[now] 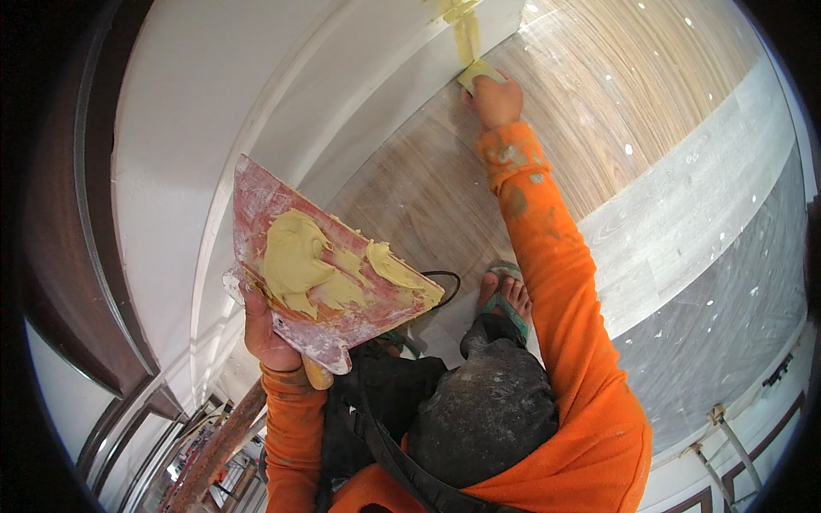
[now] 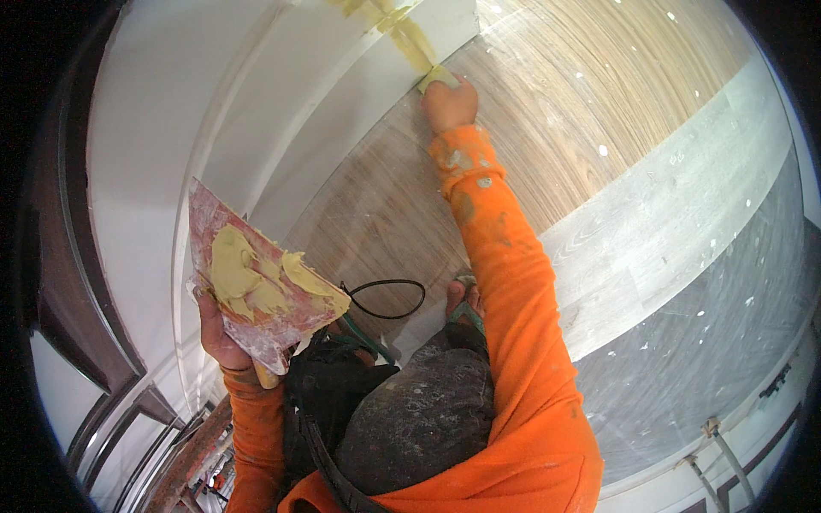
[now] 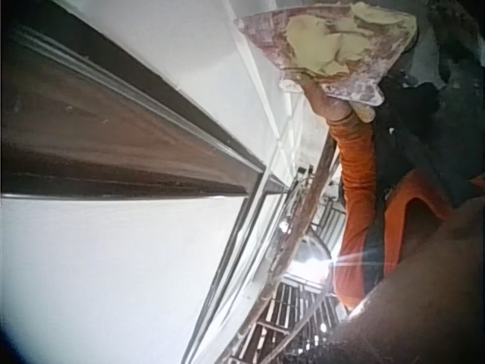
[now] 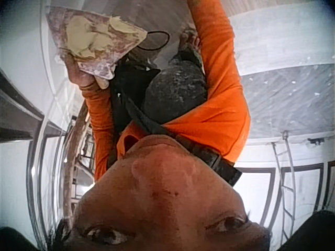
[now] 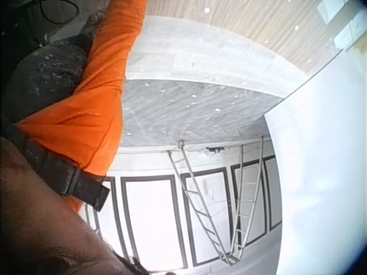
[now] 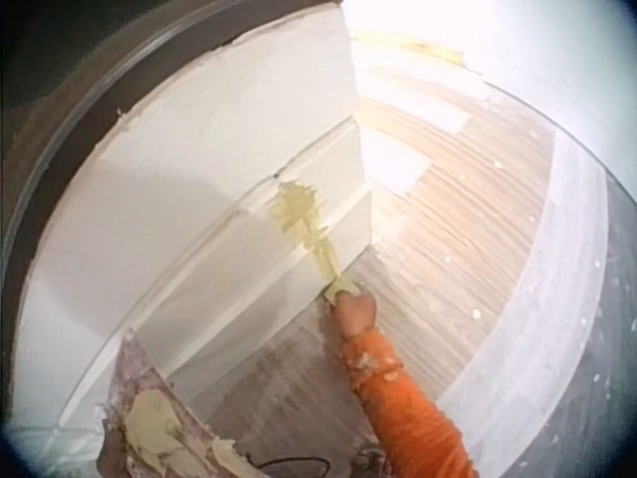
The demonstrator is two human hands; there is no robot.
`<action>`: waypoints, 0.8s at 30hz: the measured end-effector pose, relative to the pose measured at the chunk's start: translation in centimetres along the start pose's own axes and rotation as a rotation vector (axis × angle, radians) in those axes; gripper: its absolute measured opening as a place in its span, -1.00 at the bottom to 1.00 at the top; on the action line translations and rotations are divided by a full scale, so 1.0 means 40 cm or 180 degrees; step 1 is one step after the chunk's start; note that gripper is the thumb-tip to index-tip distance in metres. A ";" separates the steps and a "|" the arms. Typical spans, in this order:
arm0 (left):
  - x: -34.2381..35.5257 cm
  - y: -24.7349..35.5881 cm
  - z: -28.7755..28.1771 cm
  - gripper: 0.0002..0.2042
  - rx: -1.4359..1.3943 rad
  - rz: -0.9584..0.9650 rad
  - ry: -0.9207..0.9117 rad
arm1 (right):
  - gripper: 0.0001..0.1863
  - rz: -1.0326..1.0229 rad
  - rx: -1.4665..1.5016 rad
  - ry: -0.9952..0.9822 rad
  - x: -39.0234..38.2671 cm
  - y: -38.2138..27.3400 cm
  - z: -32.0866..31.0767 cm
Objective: The person applies filler material to the joints of white wall trim using a small scraper and a hawk to achieve a smooth finish.
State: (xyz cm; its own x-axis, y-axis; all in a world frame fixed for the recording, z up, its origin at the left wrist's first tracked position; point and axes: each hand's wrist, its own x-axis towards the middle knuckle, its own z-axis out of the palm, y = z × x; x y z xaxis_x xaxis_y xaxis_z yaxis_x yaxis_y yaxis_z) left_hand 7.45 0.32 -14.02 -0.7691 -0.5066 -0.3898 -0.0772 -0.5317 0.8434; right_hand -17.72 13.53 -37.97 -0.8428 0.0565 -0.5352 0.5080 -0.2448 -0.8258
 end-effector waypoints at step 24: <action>-0.003 0.002 0.005 -0.52 0.0140 0.0032 -0.0055 | -0.73 -0.0276 -0.0361 0.0023 -0.102 0.000 -0.035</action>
State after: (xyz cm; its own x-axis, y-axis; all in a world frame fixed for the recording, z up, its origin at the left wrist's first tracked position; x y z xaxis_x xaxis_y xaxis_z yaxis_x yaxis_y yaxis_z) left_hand 7.39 0.47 -13.81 -0.7808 -0.4998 -0.3749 -0.0968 -0.4960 0.8629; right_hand -14.02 14.64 -36.02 -0.8834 0.0797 -0.4618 0.4504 -0.1277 -0.8836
